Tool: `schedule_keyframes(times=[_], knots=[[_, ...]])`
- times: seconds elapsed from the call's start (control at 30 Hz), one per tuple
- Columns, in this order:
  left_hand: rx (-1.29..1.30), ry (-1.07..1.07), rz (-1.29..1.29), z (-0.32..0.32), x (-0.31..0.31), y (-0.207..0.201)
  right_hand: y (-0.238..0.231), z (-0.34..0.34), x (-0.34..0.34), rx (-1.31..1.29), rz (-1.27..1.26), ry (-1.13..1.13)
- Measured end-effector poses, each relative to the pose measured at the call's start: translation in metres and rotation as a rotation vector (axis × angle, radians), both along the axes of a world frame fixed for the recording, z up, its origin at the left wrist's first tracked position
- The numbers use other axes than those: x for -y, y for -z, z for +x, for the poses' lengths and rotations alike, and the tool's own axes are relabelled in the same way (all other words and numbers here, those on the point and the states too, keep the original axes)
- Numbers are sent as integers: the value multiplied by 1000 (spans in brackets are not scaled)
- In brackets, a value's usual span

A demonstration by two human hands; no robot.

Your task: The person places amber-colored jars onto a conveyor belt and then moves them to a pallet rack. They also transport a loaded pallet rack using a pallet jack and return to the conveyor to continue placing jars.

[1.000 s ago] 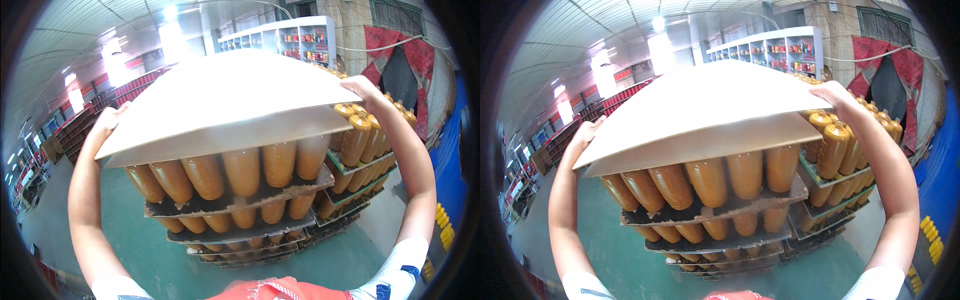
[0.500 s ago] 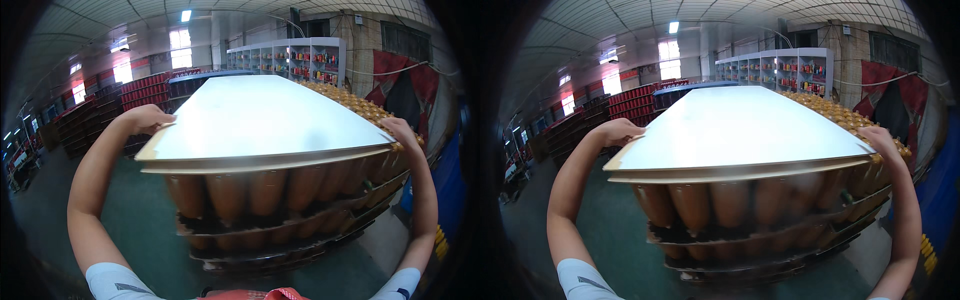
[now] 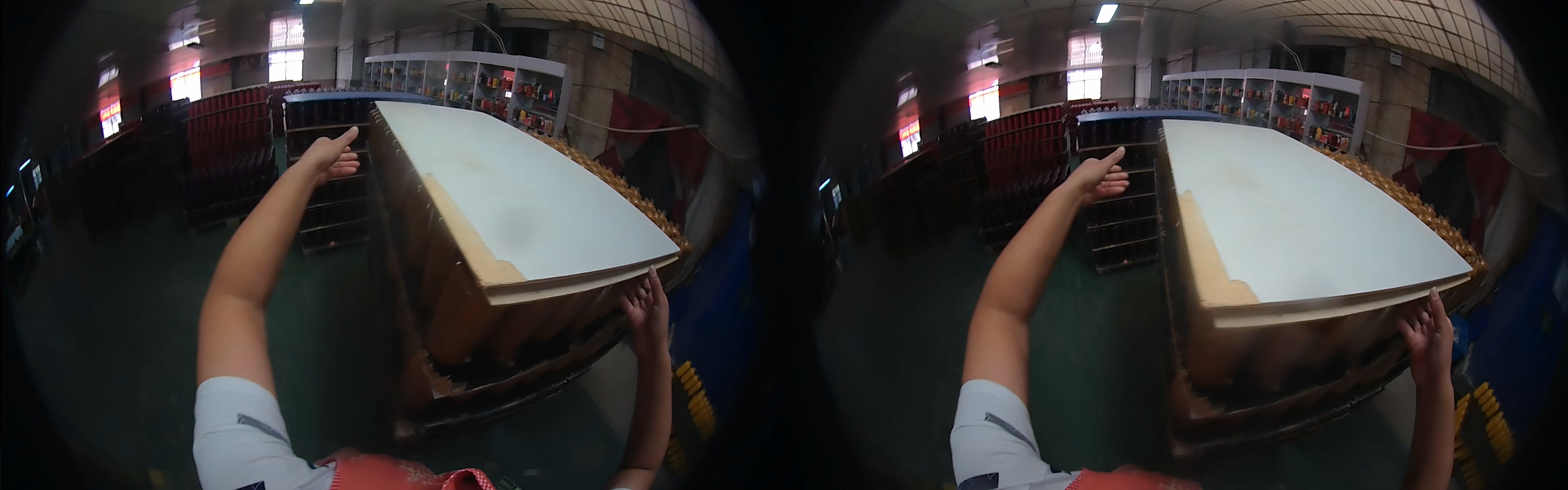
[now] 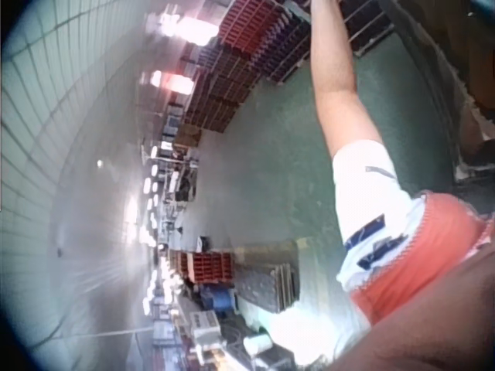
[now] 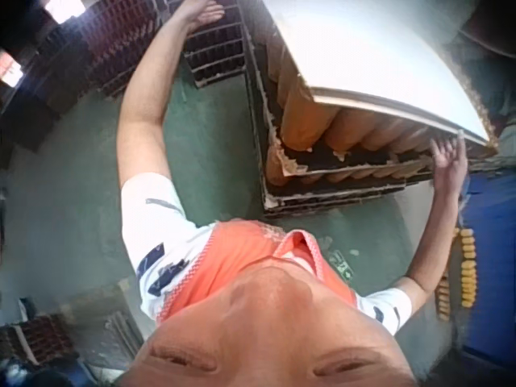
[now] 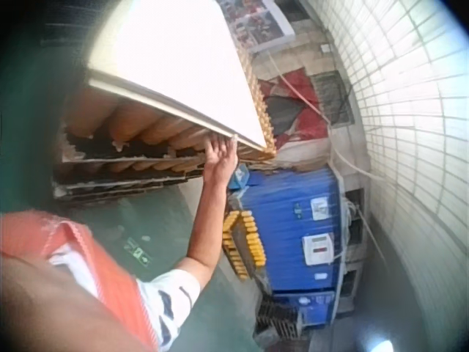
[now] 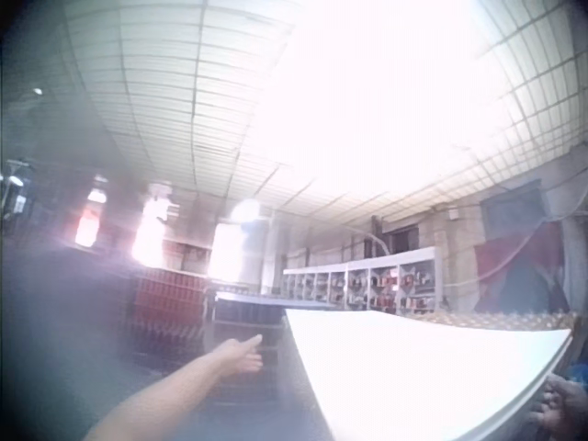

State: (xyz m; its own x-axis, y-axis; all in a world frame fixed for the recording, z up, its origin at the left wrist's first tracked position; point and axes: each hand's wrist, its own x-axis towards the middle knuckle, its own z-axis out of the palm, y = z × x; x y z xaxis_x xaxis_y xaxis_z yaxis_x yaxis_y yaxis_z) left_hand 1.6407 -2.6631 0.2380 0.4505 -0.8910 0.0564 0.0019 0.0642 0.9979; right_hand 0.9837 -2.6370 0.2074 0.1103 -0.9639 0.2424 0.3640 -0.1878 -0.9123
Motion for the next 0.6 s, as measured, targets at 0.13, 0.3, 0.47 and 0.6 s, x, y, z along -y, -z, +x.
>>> schedule_keyframes(times=[0.13, 0.3, 0.47, 0.6], knots=[[-293, 71, -89, -9, 58, 38, -18, 30, -12, 137, 51, 112], [-332, 88, -198, 17, 127, 42, -14, 56, 2, 149, 24, 144], [-365, 108, -232, 64, 211, 40, -14, 93, 4, -32, 47, 346], [-364, 150, -225, 112, 282, 44, -12, 125, 7, -65, 87, 408]])
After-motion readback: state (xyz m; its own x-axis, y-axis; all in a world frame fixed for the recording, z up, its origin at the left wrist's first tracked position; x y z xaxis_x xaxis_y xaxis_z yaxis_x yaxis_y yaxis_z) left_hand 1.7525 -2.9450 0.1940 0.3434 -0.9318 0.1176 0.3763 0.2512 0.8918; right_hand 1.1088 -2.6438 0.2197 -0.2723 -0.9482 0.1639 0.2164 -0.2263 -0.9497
